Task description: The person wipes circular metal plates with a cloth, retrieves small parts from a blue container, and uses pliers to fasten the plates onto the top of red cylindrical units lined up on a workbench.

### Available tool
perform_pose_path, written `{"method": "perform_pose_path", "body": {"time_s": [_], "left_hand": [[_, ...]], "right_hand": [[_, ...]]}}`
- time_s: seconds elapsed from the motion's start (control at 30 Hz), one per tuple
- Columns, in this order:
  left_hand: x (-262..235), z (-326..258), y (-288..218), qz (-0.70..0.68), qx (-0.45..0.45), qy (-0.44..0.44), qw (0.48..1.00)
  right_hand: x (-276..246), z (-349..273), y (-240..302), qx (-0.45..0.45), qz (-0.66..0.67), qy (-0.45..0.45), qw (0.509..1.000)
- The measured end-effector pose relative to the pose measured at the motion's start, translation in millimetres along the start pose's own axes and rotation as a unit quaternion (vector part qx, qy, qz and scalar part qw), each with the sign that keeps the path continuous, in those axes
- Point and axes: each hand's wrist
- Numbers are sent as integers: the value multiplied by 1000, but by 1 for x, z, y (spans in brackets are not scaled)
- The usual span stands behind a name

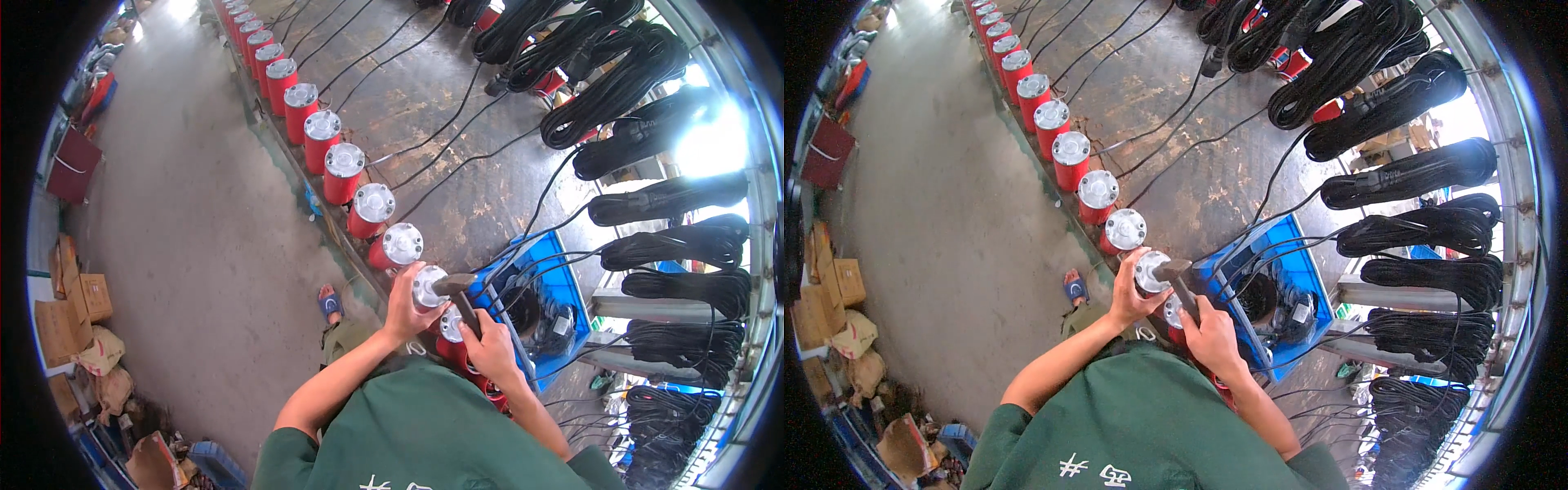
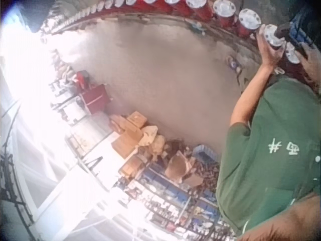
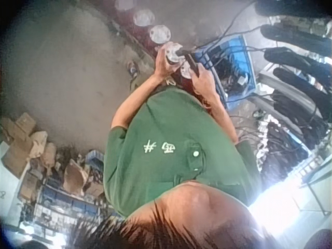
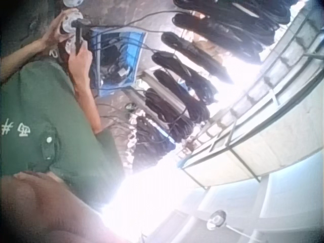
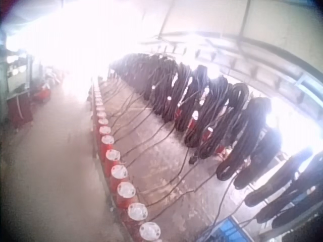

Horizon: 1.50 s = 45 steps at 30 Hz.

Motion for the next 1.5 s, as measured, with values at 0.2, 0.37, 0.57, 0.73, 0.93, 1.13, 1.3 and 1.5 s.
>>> {"method": "perform_pose_path", "body": {"time_s": [0.2,0.37,0.57,0.73,0.93,1.13,1.3,1.5], "left_hand": [[-2,1,1,1,-20,11,1000],[-2,0,1,5,-9,4,1000],[0,0,1,1,-17,-3,1000],[2,2,2,-18,6,-12,1000],[1,-2,6,-13,-13,3,1000],[-1,0,9,8,14,10,1000],[0,1,14,10,22,-8,1000],[0,1,17,7,16,13,1000]], "right_hand": [[8,6,8,-6,-29,16,999],[-13,5,13,18,30,15,999],[5,5,13,62,-7,58,996],[-1,-5,6,38,43,5,998],[9,0,9,32,-67,50,996],[-14,5,17,25,-5,41,999],[-1,3,24,2,-1,-3,1000],[-12,10,25,75,14,60,995]]}}
Point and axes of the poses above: each hand's wrist, its own z-axis towards the middle knuckle, its own x-axis out of the palm, y = z × x, and after that the axes turned 15 degrees about -x, right-handed
